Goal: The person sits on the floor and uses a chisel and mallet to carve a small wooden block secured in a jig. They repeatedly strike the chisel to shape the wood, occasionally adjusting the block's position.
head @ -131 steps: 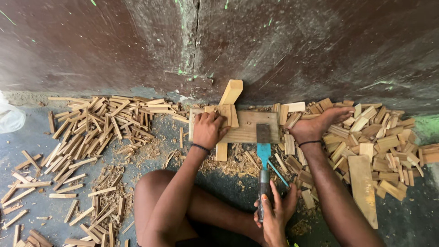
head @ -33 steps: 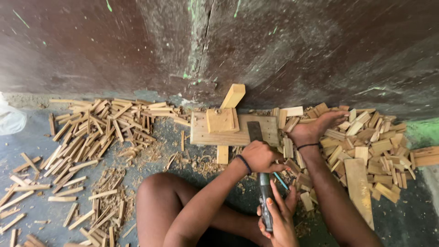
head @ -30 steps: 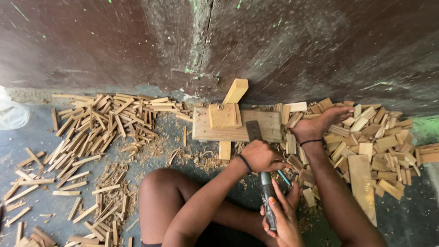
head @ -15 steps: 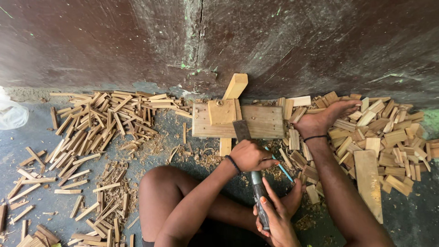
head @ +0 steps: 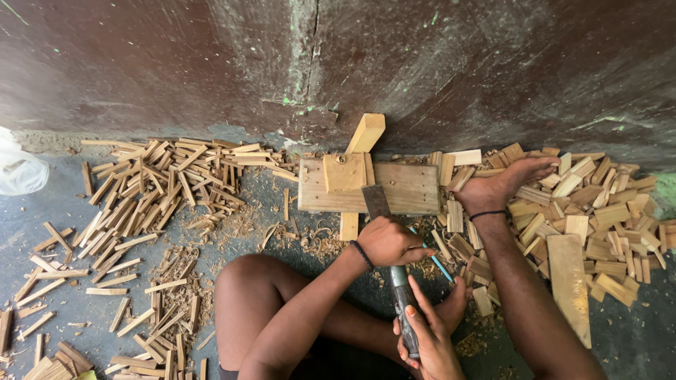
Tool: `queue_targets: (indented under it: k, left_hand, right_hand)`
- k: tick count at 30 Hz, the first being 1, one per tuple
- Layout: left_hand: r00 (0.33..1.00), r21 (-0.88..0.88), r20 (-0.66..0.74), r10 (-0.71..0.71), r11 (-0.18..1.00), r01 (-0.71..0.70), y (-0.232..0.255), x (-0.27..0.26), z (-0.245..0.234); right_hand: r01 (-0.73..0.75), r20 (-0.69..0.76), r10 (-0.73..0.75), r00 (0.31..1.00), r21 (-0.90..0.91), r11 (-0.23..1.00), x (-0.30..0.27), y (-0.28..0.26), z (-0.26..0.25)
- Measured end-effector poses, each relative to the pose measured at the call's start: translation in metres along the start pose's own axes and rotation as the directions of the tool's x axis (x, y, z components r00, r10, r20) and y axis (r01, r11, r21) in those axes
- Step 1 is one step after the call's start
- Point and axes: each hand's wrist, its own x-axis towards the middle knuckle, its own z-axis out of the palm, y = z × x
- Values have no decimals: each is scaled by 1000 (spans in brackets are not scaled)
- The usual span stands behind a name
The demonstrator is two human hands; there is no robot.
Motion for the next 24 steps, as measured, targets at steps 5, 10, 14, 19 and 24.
queue_targets:
  k: [5,10,14,19,24]
  left_hand:
    - [1000,13,-29,4,1000,-4,4,4,-7]
    - [996,9,39,-79,997,79,2,2,-6]
    - [987,21,95,-127,992,125,-5,4,3]
    - [988,44,58,-145,989,143,-5,7,4]
    - [992,36,-31,-124,991,125,-13,6,15]
  right_hand:
    - [-19,-2,19,1000,-176,984,-6,-17,-2]
    - [-373,20,375,927,172,912,-1,-36,-2]
    - [-175,39,180,983,-104,979,-1,-28,-7]
    - [-280,26,317,948,539,795,5,-27,-2]
    - [-336,34,382,924,550,764,7,-31,-1]
